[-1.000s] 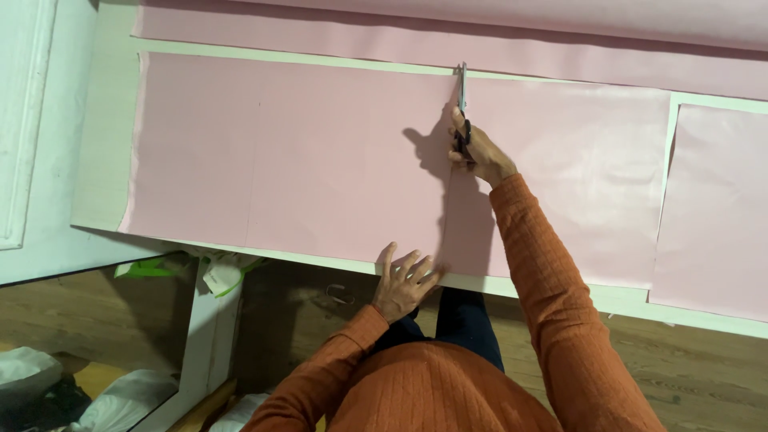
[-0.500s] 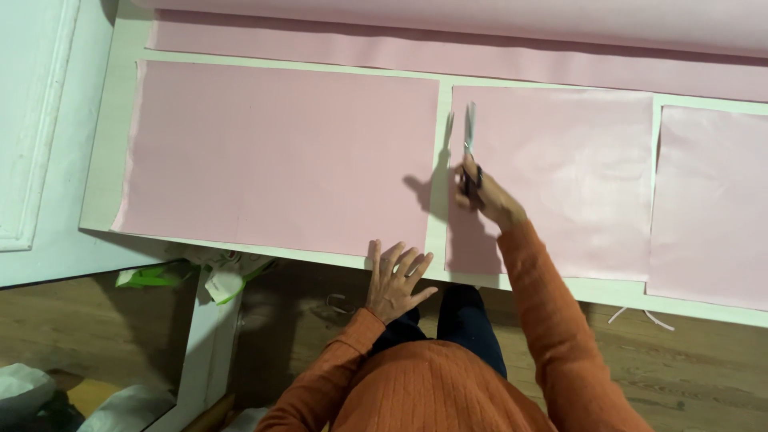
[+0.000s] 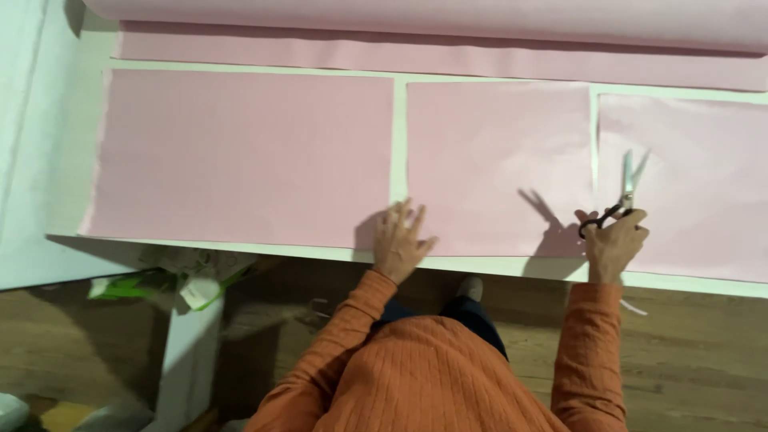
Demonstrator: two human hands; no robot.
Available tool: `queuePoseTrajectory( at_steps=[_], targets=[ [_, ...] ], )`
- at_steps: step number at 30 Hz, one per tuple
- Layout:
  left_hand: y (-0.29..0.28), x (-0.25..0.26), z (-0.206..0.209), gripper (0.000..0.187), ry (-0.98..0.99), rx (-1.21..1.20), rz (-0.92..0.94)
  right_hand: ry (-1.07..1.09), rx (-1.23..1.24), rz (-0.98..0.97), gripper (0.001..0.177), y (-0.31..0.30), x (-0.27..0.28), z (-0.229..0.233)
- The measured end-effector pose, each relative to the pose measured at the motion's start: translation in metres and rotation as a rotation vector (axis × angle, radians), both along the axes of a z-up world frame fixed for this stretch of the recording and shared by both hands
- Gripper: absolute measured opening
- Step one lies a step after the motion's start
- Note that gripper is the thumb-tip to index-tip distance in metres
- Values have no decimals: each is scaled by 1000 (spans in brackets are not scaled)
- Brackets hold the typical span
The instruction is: Cutting several rectangular pieces from a large roll of pink fabric using scissors on a workshop table.
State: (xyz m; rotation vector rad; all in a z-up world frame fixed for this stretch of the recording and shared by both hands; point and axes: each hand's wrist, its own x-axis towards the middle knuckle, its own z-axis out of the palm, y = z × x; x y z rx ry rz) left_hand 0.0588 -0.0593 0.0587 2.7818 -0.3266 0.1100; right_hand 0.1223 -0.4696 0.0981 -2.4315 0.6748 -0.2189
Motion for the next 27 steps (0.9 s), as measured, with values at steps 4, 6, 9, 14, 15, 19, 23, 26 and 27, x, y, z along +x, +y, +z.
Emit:
queuePoseTrajectory(
  at_steps=[4,6,9,14,15,19,23,26,27],
  targets=[
    [-23,0,7,76,-175,-282,197,-66,-505,175,50,-32,-13,-46],
    [-36,9,6,80,-164,-330,309,-26,-678,158,48,-27,7,-57],
    [-48,11,-14,82,-199,-516,452,86,-408,247,65,-29,2,-65],
    [-48,17,-32,82,-120,-717,751,-49,403,192,70,-37,18,-57],
    [-51,15,-32,82,-122,-720,748,-53,401,191,70,-37,16,-43],
    [-72,10,-22,73,-121,-617,723,-169,624,151,71,-68,17,-16],
    [-123,8,-23,70,-141,-392,437,-316,662,176,68,-150,6,4],
    [-186,10,6,67,-113,-202,224,-322,630,126,58,-189,-19,105],
    [-206,16,7,67,-118,-203,214,-330,627,119,58,-228,-20,70]
  ],
)
